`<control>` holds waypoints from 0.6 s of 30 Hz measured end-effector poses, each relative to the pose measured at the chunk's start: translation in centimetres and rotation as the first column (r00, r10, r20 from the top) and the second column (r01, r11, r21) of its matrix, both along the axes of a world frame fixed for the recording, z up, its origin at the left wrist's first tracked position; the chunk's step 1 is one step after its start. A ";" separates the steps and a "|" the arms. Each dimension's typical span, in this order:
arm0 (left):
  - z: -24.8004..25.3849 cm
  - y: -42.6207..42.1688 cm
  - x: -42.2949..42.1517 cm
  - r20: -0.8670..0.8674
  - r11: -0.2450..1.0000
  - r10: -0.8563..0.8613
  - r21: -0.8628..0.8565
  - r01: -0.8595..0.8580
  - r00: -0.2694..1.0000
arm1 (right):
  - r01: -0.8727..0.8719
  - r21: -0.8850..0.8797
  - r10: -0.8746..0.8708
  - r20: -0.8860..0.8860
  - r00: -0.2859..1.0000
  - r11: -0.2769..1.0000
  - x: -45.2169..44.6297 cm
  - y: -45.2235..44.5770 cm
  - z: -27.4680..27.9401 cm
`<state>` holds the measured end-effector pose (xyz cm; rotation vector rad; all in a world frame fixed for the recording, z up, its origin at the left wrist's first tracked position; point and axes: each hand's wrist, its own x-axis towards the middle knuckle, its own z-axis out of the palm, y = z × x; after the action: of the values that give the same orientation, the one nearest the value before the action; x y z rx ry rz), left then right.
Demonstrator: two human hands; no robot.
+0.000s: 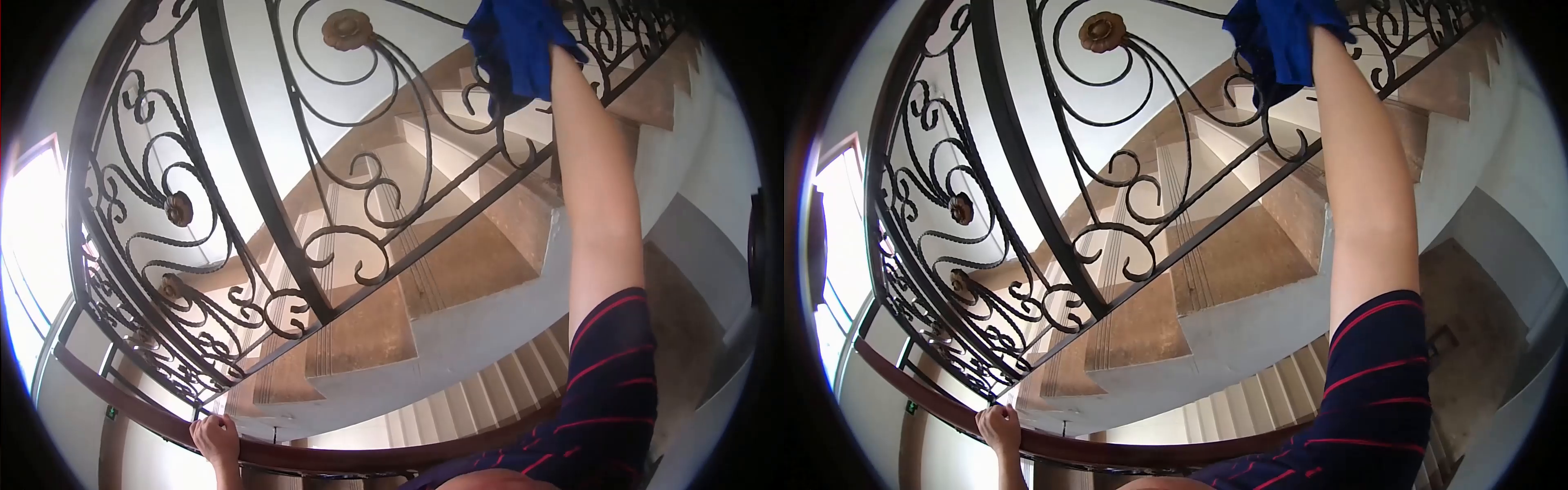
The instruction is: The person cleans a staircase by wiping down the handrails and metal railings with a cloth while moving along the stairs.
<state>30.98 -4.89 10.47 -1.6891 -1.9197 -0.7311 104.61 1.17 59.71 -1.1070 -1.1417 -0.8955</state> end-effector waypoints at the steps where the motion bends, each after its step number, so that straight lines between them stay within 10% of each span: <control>1: -0.1 0.1 -0.1 0.000 1.000 0.015 -0.007 -0.015 1.000 | -0.002 -0.001 0.002 -0.005 1.000 1.000 0.1 0.2 -0.5; 18: 0.2 -0.4 -0.6 0.024 0.996 -0.016 0.094 0.013 1.000 | -0.142 0.040 0.141 0.033 0.990 0.989 -0.3 0.1 -5.5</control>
<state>30.37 -5.34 10.71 -1.6458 -1.8617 -0.8382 104.29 1.31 54.26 -0.9684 -1.2055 -0.8245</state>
